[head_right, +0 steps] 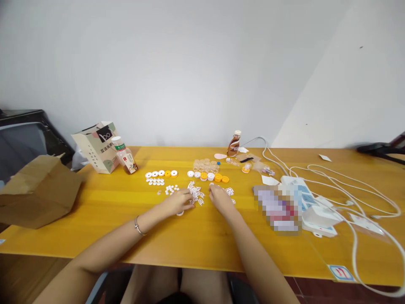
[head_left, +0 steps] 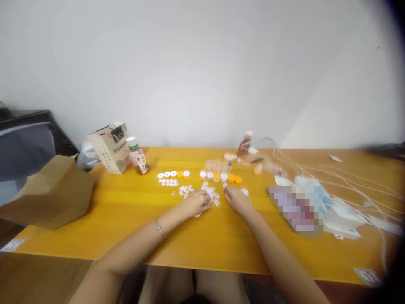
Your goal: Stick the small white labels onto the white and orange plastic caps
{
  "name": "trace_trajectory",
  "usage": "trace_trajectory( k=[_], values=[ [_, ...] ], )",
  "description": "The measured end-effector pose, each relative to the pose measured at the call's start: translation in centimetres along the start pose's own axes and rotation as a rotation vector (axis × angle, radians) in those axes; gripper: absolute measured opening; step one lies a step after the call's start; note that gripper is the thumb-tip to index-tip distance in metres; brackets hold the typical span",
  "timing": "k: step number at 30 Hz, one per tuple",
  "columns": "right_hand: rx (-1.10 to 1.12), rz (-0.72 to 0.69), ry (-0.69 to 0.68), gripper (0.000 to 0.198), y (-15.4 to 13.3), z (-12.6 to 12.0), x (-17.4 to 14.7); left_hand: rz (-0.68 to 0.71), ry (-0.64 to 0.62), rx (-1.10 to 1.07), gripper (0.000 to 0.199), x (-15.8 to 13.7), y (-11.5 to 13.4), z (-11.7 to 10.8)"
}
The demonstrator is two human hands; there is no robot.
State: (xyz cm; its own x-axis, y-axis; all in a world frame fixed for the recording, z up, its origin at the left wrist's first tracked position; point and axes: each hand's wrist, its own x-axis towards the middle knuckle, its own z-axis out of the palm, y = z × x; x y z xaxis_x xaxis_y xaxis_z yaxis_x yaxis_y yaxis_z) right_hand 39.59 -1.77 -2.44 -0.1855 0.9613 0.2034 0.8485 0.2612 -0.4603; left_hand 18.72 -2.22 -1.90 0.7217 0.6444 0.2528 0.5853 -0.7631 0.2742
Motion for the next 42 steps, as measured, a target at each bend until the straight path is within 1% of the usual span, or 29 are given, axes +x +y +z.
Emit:
trace_trajectory(
  k=[4,6,9,11,13,15,17,21,24,27,31,35,42],
  values=[
    [0.155,-0.013,0.026,0.017,-0.5,0.0,-0.1,-0.001,0.002,0.019,0.013,0.3,0.4,1.0],
    [0.250,-0.007,0.050,0.020,-1.0,0.2,0.0,0.002,0.010,0.025,0.016,0.2,0.5,1.2],
    [0.411,0.019,0.080,0.027,-1.8,0.6,0.1,0.005,0.026,0.032,0.019,0.0,0.7,1.0],
    [0.530,0.046,0.087,0.028,-2.5,1.1,0.2,0.001,0.056,0.008,0.016,-0.2,0.6,0.4],
    [0.648,0.080,0.086,0.024,-3.3,1.5,0.3,-0.018,0.128,-0.108,0.011,-0.6,0.4,-0.5],
    [0.756,0.117,0.077,0.023,-4.1,1.8,0.4,-0.067,0.228,-0.308,0.010,-1.0,0.0,-1.4],
    [0.854,0.150,0.058,0.024,-4.8,2.1,0.5,-0.153,0.318,-0.528,0.011,-1.4,-0.5,-1.9],
    [1.033,0.190,0.006,0.028,-6.3,2.8,0.5,-0.361,0.469,-0.927,0.020,-1.8,-1.3,-1.6],
    [1.133,0.203,-0.015,0.031,-7.1,3.4,0.2,-0.418,0.512,-1.069,0.021,-1.9,-1.2,-0.9],
    [1.233,0.226,-0.027,0.033,-7.4,3.7,-0.3,-0.446,0.491,-1.086,0.020,-1.9,-0.9,-0.5],
    [1.370,0.301,-0.023,0.033,-7.2,3.7,-0.6,-0.478,0.509,-1.084,0.020,-2.0,-1.0,-0.3],
    [1.373,0.306,-0.047,0.031,-7.0,3.6,-0.7,-0.484,0.528,-1.107,0.020,-2.0,-1.0,-0.1],
    [1.343,0.289,-0.060,0.031,-6.9,3.5,-0.9,-0.507,0.549,-1.014,0.022,-2.0,-0.9,0.6]
  ],
)
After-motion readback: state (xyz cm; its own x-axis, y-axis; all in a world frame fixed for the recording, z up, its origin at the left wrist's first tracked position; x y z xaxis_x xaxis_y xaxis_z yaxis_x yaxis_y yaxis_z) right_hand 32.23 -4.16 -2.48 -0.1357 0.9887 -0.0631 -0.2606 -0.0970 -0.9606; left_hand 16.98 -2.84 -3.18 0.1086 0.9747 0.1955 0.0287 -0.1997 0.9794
